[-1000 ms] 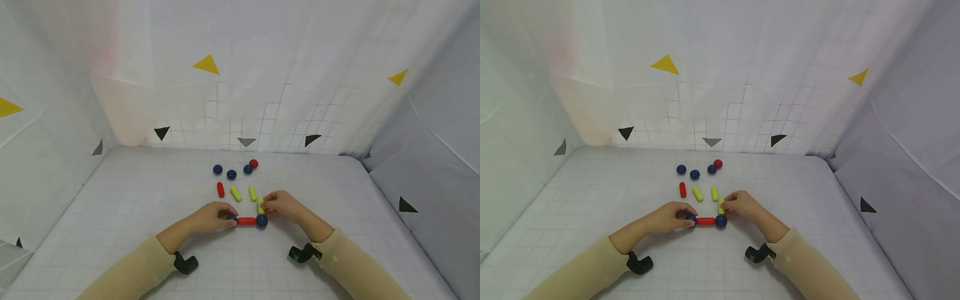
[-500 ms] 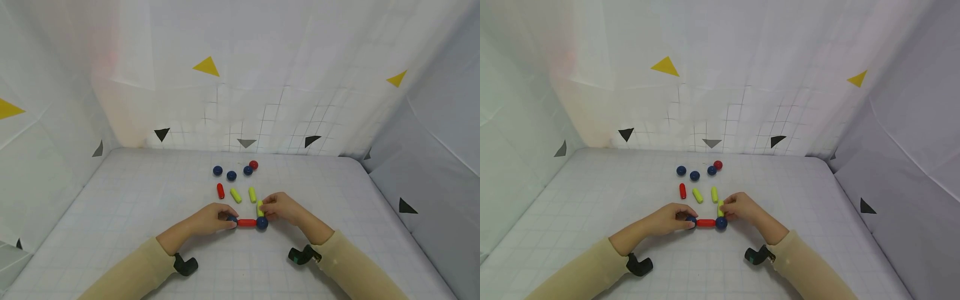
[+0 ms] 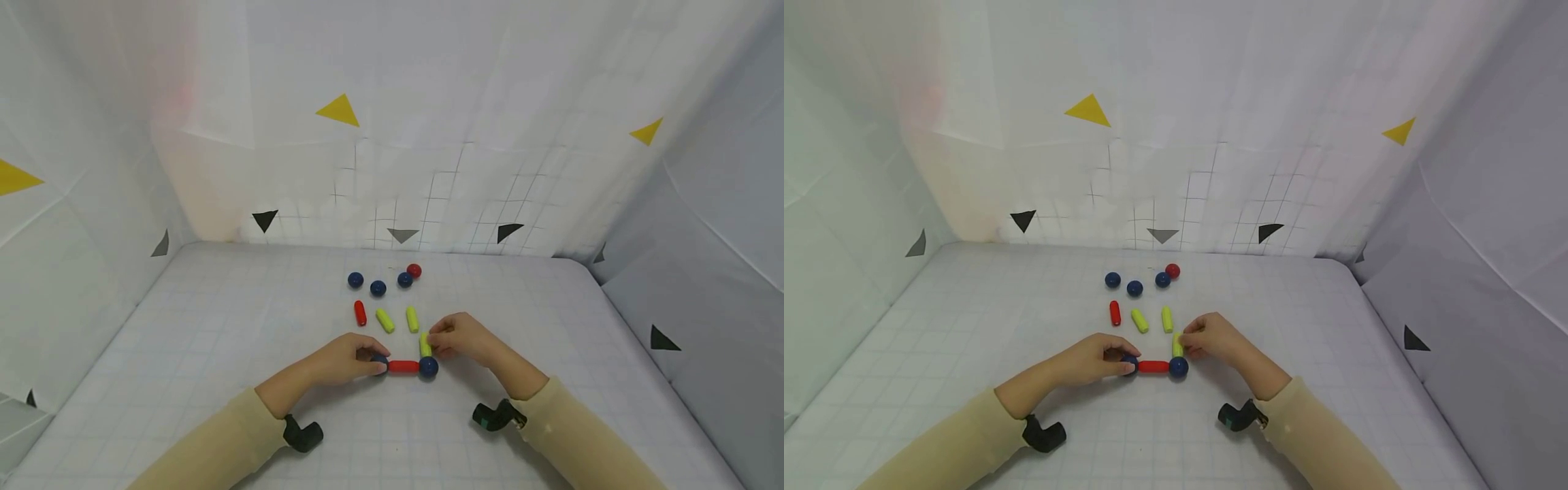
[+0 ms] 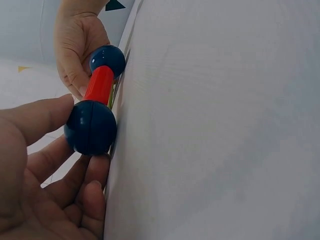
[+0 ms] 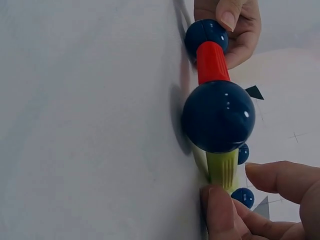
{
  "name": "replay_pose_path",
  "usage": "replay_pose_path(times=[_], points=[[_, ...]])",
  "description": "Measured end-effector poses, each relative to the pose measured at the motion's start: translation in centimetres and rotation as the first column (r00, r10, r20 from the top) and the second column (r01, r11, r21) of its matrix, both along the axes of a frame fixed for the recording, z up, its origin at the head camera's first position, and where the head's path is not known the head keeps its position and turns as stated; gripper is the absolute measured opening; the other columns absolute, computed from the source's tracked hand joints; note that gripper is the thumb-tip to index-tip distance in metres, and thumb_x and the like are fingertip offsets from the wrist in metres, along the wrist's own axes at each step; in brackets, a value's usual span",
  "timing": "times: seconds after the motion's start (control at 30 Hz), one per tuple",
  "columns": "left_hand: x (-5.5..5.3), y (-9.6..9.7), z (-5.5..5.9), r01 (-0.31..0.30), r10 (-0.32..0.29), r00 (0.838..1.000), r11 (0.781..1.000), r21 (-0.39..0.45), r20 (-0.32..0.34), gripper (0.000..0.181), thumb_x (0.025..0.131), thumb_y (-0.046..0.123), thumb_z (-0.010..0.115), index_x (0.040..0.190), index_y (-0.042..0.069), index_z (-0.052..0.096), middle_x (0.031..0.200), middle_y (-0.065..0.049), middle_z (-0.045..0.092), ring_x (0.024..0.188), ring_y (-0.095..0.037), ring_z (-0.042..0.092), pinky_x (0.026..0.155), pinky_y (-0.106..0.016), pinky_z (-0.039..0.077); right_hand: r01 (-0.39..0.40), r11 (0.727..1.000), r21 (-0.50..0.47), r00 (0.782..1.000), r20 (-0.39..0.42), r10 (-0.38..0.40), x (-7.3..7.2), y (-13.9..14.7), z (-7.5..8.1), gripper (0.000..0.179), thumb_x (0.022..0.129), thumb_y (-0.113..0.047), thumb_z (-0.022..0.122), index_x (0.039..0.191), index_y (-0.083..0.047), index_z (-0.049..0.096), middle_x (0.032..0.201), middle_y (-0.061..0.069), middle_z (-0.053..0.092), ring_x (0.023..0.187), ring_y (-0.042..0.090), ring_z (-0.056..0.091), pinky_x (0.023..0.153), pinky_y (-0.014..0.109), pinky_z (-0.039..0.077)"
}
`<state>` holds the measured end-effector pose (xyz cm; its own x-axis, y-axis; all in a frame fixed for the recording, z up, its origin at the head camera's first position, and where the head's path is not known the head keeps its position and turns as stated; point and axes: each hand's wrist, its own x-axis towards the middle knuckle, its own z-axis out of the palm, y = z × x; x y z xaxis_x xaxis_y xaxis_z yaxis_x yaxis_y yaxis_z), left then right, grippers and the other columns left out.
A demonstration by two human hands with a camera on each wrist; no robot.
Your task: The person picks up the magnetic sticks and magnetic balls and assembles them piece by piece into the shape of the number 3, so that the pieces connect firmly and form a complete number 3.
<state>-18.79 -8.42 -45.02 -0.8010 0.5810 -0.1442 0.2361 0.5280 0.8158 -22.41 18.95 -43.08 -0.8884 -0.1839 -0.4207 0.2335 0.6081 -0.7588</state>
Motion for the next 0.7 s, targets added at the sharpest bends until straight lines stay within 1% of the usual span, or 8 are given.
replay_pose_path(times=[0.3,0.6,0.7], points=[[-0.1,0.0,-0.2,0.009,-0.009,1.000,1.000,0.011,-0.001,0.024,0.094,0.028,0.072,0.116,0.018,0.071,0.101,0.010,0.063,0.091,-0.015,0.053,0.081,-0.031,0.046,-0.047,0.998,0.035,0.998,-0.041,0.049,-1.0,0.6,0.9,0.025,0.096,-0.018,0.069,0.113,-0.001,0.069,0.097,0.007,0.069,0.083,0.019,0.066,0.079,0.032,0.058],[-0.1,0.0,-0.3,-0.006,0.006,1.000,1.000,0.008,0.014,0.023,0.094,0.028,0.072,0.115,0.019,0.071,0.101,0.009,0.063,0.093,-0.015,0.053,0.083,-0.032,0.046,-0.077,0.996,0.044,0.993,-0.085,0.080,-2.5,0.3,2.7,0.026,0.096,-0.017,0.068,0.117,-0.001,0.067,0.100,0.008,0.070,0.081,0.019,0.066,0.076,0.031,0.058],[0.0,0.1,-0.3,-0.008,0.008,1.000,1.000,0.000,0.015,0.024,0.094,0.028,0.073,0.115,0.019,0.071,0.101,0.009,0.062,0.093,-0.015,0.053,0.084,-0.032,0.046,-0.099,0.994,0.038,0.990,-0.094,0.103,-3.0,0.3,3.2,0.029,0.097,-0.016,0.068,0.119,0.001,0.066,0.103,0.011,0.070,0.083,0.022,0.066,0.076,0.031,0.058]])
